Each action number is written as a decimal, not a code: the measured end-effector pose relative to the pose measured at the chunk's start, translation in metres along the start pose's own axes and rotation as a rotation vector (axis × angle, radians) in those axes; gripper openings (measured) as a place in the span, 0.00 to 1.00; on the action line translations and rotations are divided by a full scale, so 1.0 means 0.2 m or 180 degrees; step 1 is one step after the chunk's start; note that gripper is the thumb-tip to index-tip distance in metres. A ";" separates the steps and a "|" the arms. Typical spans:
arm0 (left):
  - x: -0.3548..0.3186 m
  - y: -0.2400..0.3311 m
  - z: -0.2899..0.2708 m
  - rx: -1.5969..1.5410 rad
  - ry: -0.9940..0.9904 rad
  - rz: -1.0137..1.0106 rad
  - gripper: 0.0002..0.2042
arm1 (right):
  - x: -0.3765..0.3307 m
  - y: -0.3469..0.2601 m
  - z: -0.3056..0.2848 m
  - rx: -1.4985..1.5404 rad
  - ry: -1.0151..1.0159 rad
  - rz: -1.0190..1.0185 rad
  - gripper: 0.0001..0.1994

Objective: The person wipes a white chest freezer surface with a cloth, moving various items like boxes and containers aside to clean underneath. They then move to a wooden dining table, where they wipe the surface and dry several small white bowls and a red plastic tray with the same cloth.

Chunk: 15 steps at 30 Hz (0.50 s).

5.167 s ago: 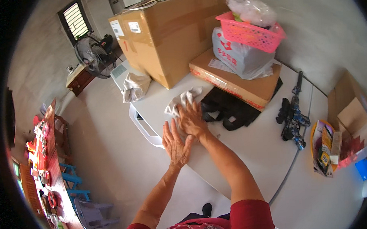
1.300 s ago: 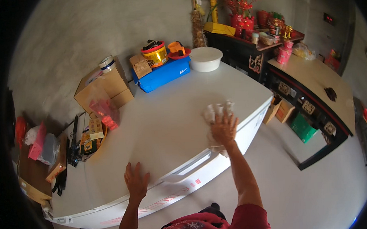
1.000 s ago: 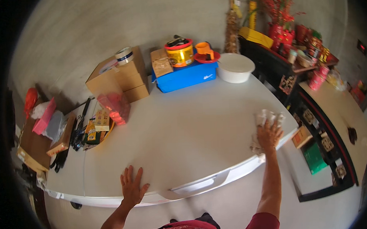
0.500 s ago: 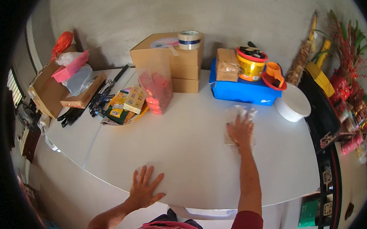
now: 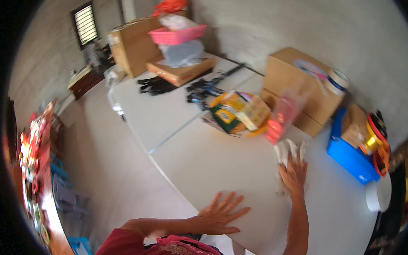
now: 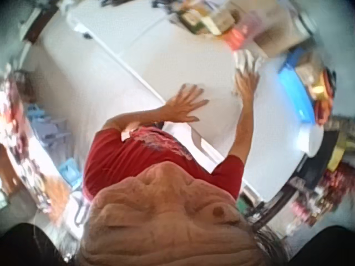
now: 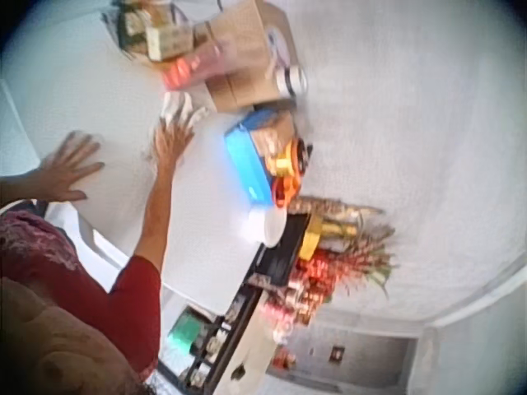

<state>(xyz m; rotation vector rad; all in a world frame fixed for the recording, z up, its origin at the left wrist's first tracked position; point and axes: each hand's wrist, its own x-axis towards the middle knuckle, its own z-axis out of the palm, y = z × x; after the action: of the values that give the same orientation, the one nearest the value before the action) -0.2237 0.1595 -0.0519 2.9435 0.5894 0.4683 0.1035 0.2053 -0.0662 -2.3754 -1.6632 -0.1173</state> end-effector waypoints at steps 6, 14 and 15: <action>-0.04 -0.02 0.03 -0.0267 0.0275 -0.0017 0.39 | -0.22 -0.43 0.01 -0.0040 -0.0047 -0.0868 0.32; -0.13 -0.01 0.02 -0.0954 0.1181 -0.0098 0.42 | -0.67 -0.68 0.05 -0.0388 -0.0341 -0.2294 0.30; -0.15 -0.01 0.04 -0.0997 0.1267 -0.0247 0.42 | -0.73 -0.71 -0.04 -0.0134 -0.0474 -0.2343 0.31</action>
<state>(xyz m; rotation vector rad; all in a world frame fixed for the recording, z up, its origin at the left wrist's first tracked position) -0.2484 0.1490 -0.0682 2.5326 0.6000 1.0452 -0.0792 0.1149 -0.0669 -1.7072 -2.5427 -0.1007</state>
